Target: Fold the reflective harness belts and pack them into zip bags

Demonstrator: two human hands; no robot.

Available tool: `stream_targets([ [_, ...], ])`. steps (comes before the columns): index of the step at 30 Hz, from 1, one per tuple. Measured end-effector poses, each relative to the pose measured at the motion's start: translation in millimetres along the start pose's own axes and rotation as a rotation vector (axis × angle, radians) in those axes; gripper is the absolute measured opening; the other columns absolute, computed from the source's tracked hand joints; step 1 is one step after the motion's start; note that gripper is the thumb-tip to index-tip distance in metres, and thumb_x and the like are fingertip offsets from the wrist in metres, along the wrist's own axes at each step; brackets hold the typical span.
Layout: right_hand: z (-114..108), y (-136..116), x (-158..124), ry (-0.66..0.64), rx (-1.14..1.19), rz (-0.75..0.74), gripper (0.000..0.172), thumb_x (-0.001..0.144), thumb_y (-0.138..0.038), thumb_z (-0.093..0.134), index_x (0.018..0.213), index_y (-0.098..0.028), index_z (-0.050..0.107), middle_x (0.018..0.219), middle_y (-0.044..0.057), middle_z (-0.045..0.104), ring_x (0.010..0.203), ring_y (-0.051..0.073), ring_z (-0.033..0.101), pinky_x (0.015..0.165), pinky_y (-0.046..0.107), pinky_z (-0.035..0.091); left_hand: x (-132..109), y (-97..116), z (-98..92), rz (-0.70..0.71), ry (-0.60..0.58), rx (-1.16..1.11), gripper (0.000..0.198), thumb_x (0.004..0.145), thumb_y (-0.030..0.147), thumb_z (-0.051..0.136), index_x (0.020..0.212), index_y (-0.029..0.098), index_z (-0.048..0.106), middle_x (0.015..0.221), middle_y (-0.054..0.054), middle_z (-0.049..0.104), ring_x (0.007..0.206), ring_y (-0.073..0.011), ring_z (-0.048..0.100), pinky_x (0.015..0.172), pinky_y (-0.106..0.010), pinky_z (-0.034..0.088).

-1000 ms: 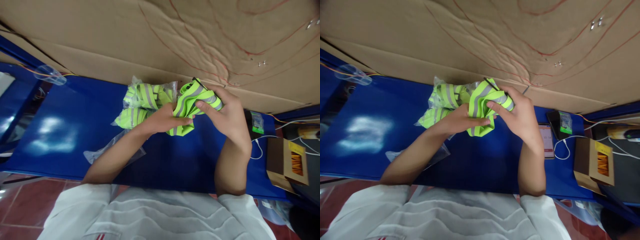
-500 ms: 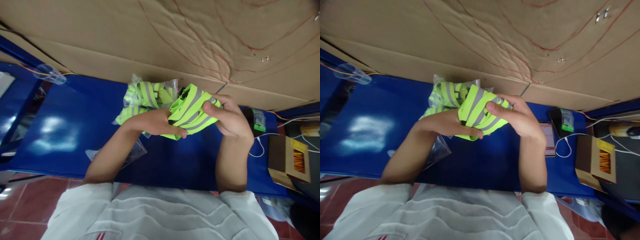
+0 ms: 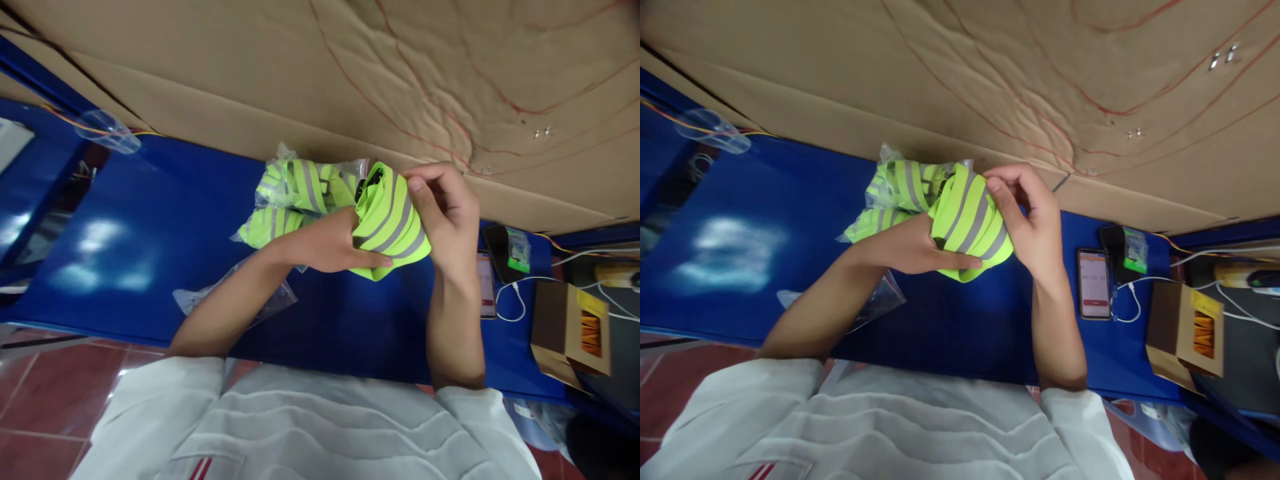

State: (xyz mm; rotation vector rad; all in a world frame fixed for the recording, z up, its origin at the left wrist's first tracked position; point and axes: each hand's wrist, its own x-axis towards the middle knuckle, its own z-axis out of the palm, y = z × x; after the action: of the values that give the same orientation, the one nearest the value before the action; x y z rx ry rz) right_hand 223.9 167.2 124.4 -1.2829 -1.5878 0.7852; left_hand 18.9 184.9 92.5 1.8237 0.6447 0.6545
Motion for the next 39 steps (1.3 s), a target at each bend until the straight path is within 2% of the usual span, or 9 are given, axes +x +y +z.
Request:
stream_targets([
  [3, -9, -1, -5, -0.152, -0.183, -0.13, 0.037, 0.107, -0.052, 0.056, 0.128, -0.027, 0.074, 0.131, 0.005, 0.076, 0.123, 0.027, 0.072, 0.11, 0.045, 0.057, 8, -11, 2.6, -0.008, -0.006, -0.019, 0.029, 0.087, 0.034, 0.077, 0.112, 0.019, 0.072, 0.117, -0.005, 0.079, 0.108, -0.0247, 0.075, 0.101, -0.037, 0.06],
  [8, -3, 9, -7, -0.367, -0.367, -0.145, 0.094, 0.081, -0.064, 0.085, 0.16, -0.024, 0.051, 0.16, 0.011, 0.058, 0.148, 0.037, 0.056, 0.124, 0.054, 0.046, 10, -12, 0.4, -0.026, -0.097, -0.051, 0.028, 0.085, 0.044, 0.077, 0.085, 0.018, 0.068, 0.087, -0.005, 0.076, 0.082, -0.0218, 0.071, 0.078, -0.034, 0.06],
  [13, 8, 20, -1, -0.344, -0.368, -0.183, 0.078, 0.09, -0.057, 0.08, 0.155, -0.022, 0.055, 0.153, 0.012, 0.064, 0.14, 0.034, 0.063, 0.121, 0.05, 0.049, 7, -3, -6.3, -0.22, -0.197, -0.09, 0.031, 0.08, 0.034, 0.085, 0.104, 0.019, 0.072, 0.097, -0.002, 0.079, 0.088, -0.0199, 0.074, 0.077, -0.03, 0.059],
  [22, 5, 11, -6, -0.162, -0.43, -0.221, 0.08, 0.086, -0.056, 0.085, 0.15, -0.021, 0.055, 0.147, 0.011, 0.066, 0.131, 0.034, 0.067, 0.109, 0.048, 0.057, 6, 5, -4.3, -0.184, 0.077, 0.258, 0.026, 0.083, 0.039, 0.083, 0.093, 0.016, 0.075, 0.094, -0.003, 0.077, 0.093, -0.0249, 0.073, 0.087, -0.034, 0.054],
  [26, 4, -2, -11, -0.086, -0.358, -0.168, 0.063, 0.09, -0.062, 0.08, 0.134, -0.02, 0.065, 0.121, 0.009, 0.076, 0.104, 0.027, 0.074, 0.089, 0.04, 0.063, 4, 9, -18.0, -0.228, 0.139, 0.271, 0.041, 0.084, 0.054, 0.083, 0.089, 0.014, 0.075, 0.082, -0.002, 0.074, 0.085, -0.023, 0.07, 0.076, -0.03, 0.051],
  [29, -2, -5, -12, -0.166, -0.165, -0.108, 0.048, 0.097, -0.064, 0.069, 0.116, -0.021, 0.073, 0.099, 0.003, 0.077, 0.089, 0.022, 0.074, 0.081, 0.035, 0.064, 4, 12, -20.5, -0.226, 0.095, 0.17, 0.052, 0.078, 0.062, 0.087, 0.092, 0.014, 0.075, 0.083, -0.002, 0.074, 0.081, -0.0214, 0.068, 0.075, -0.03, 0.053],
  [34, -13, 11, -7, -0.288, 0.244, 0.114, 0.048, 0.097, -0.067, 0.069, 0.11, -0.022, 0.078, 0.104, 0.003, 0.079, 0.099, 0.025, 0.078, 0.087, 0.037, 0.067, 12, -4, -6.9, -0.017, 0.241, 0.123, 0.088, 0.068, 0.074, 0.091, 0.13, 0.017, 0.067, 0.127, -0.013, 0.072, 0.118, -0.0329, 0.069, 0.099, -0.044, 0.058],
  [37, -3, 16, -4, -0.368, 0.526, 0.326, 0.058, 0.094, -0.075, 0.066, 0.114, -0.022, 0.077, 0.1, 0.005, 0.08, 0.097, 0.026, 0.079, 0.082, 0.038, 0.069, 19, -13, -1.1, 0.277, 0.379, 0.056, 0.117, 0.066, 0.086, 0.084, 0.151, 0.016, 0.045, 0.156, -0.021, 0.049, 0.148, -0.0394, 0.051, 0.118, -0.054, 0.05],
  [39, 12, 14, -3, -0.46, 0.674, 0.432, 0.065, 0.095, -0.081, 0.057, 0.124, -0.024, 0.073, 0.101, 0.005, 0.08, 0.092, 0.026, 0.08, 0.075, 0.039, 0.07, 19, -12, -1.9, 0.468, 0.389, -0.047, 0.115, 0.074, 0.084, 0.079, 0.157, 0.02, 0.035, 0.167, -0.02, 0.034, 0.157, -0.0388, 0.042, 0.123, -0.056, 0.046],
])
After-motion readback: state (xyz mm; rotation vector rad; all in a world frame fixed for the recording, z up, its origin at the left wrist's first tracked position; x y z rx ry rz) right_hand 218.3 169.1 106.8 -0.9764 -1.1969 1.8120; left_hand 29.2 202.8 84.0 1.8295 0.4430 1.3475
